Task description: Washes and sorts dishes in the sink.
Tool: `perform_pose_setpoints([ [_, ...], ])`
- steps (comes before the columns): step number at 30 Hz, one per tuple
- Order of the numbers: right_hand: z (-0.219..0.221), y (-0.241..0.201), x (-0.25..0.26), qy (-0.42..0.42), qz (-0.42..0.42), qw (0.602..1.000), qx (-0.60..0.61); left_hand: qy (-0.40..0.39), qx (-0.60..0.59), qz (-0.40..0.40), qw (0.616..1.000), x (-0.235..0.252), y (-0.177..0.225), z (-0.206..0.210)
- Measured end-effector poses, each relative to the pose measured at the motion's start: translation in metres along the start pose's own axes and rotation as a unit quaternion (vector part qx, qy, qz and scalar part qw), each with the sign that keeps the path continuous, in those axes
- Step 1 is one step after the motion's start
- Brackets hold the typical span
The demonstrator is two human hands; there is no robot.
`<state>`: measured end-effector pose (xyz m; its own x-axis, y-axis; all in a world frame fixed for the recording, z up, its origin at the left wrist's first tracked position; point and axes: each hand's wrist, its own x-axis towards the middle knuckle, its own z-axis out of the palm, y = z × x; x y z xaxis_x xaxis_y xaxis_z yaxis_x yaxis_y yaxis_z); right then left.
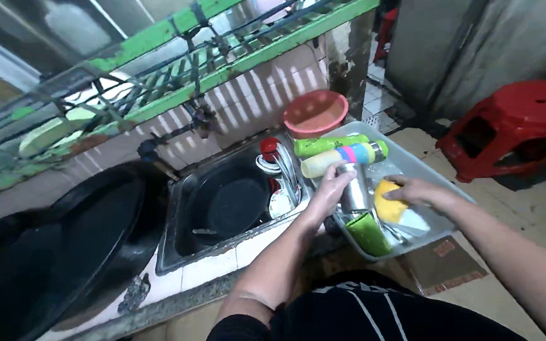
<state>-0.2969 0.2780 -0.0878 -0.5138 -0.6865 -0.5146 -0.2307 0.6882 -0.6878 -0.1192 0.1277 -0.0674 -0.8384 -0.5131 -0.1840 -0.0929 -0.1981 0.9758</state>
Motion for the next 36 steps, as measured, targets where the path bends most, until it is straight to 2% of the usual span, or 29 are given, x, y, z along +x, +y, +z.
perform_pose_setpoints([
  [1, -0.001, 0.000, -0.004, 0.022, -0.011, 0.999, 0.022, 0.002, 0.016, -0.013, 1.000, 0.000, 0.001, 0.002],
  [4, -0.002, -0.002, -0.025, 0.158, -0.100, 0.982, 0.018, -0.003, 0.030, -0.037, 0.999, 0.001, 0.004, 0.004],
  [6, -0.002, -0.003, -0.035, 0.244, -0.206, 0.947, -0.020, -0.003, 0.037, -0.032, 0.999, 0.002, 0.004, 0.005],
  [8, -0.001, -0.001, -0.035, 0.290, -0.267, 0.917, -0.060, -0.002, 0.060, -0.010, 0.998, 0.003, 0.003, 0.005],
  [10, 0.000, 0.008, -0.026, 0.268, -0.261, 0.920, -0.121, -0.003, 0.090, 0.024, 0.996, 0.003, 0.000, 0.004],
  [14, 0.012, 0.030, -0.010, 0.167, -0.233, 0.933, -0.217, -0.013, 0.127, 0.077, 0.989, 0.001, 0.001, 0.004],
  [16, 0.013, 0.022, -0.021, 0.192, -0.221, 0.933, -0.208, -0.021, 0.150, 0.098, 0.984, -0.002, 0.002, 0.003],
  [20, 0.014, 0.004, -0.047, 0.298, -0.181, 0.921, -0.172, -0.008, 0.170, 0.178, 0.969, -0.001, -0.008, 0.005],
  [24, 0.048, -0.012, -0.071, 0.395, -0.176, 0.891, -0.137, -0.037, 0.222, 0.258, 0.939, -0.004, -0.018, 0.000],
  [27, 0.077, -0.014, -0.081, 0.384, -0.192, 0.879, -0.205, -0.078, 0.262, 0.347, 0.897, -0.008, -0.023, -0.002],
  [29, 0.085, -0.016, -0.089, 0.391, -0.194, 0.878, -0.199, -0.105, 0.275, 0.392, 0.872, -0.008, -0.025, -0.003],
  [34, 0.085, -0.029, -0.132, 0.457, -0.200, 0.860, -0.112, -0.144, 0.250, 0.375, 0.881, -0.009, -0.024, -0.006],
  [36, 0.086, -0.029, -0.141, 0.429, -0.210, 0.869, -0.130, -0.166, 0.262, 0.373, 0.874, -0.012, -0.022, -0.009],
])
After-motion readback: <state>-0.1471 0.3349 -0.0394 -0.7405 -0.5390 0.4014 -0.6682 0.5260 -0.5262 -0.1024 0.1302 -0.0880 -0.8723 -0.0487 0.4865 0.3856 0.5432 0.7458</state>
